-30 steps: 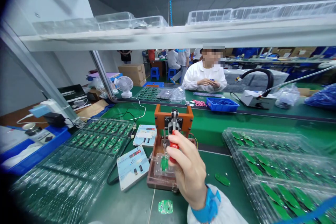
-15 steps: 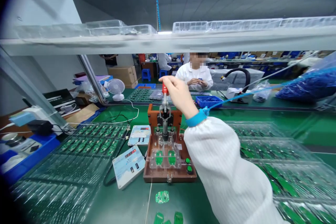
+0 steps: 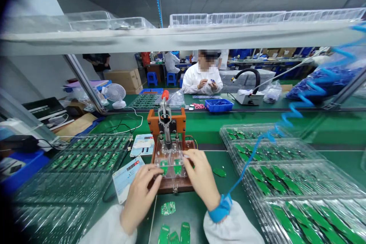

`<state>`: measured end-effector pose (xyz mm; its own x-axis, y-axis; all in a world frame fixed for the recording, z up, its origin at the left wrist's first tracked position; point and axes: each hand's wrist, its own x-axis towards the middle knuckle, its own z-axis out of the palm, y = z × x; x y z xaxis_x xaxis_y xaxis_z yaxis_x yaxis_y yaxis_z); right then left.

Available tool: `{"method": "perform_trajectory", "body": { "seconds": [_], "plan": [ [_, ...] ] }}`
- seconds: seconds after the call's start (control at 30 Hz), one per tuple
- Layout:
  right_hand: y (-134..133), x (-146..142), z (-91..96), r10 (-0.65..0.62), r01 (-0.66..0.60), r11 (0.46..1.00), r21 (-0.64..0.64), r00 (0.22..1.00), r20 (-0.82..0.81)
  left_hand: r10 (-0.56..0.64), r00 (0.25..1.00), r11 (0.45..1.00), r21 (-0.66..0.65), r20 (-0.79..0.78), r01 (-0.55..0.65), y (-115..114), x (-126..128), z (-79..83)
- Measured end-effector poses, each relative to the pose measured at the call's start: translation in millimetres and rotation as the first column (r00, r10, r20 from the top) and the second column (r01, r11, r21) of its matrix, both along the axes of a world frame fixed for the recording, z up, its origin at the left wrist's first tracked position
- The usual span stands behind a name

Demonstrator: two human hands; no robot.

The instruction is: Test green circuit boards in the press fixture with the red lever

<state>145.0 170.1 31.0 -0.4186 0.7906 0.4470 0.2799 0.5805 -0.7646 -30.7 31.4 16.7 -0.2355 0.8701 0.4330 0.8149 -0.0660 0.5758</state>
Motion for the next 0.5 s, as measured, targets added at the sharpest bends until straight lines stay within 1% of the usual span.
{"method": "perform_trajectory", "body": {
  "seconds": [0.03, 0.1, 0.17, 0.27, 0.37, 0.43, 0.5],
  "plan": [
    [-6.5, -3.2, -7.4, 0.026, -0.026, 1.000, -0.002, 0.999, 0.031, 0.035, 0.999, 0.999, 0.015, -0.026, -0.035, 5.0, -9.9, -1.5],
    [-14.5, -10.0, -15.4, 0.051, -0.050, 0.999, -0.011, 0.996, 0.074, 0.040, 0.995, 0.999, 0.003, -0.092, -0.040, 14.1, -19.8, -5.5],
    [-15.7, -14.9, -16.6, 0.066, -0.064, 0.998, -0.028, 0.993, 0.095, 0.033, 0.993, 0.999, -0.008, -0.113, -0.034, 20.9, -20.1, -8.8],
    [-11.0, -16.6, -11.5, 0.092, -0.086, 0.993, -0.077, 0.993, 0.077, 0.041, 0.997, 0.999, 0.025, -0.067, -0.039, 24.6, -17.1, -9.0],
    [-13.0, -10.6, -3.2, 0.118, -0.112, 0.976, -0.187, 0.993, 0.023, 0.101, 0.994, 0.992, 0.073, 0.042, -0.103, 16.9, -19.6, -6.7],
    [-23.8, -2.9, 2.0, 0.119, -0.119, 0.952, -0.281, 0.993, -0.014, 0.152, 0.982, 0.981, 0.106, 0.110, -0.163, 5.7, -20.7, -8.1],
    [-41.0, 5.1, 4.6, 0.112, -0.120, 0.926, -0.358, 0.993, -0.042, 0.156, 0.978, 0.975, 0.134, 0.141, -0.175, -6.8, -17.7, -14.0]
  ]
}}
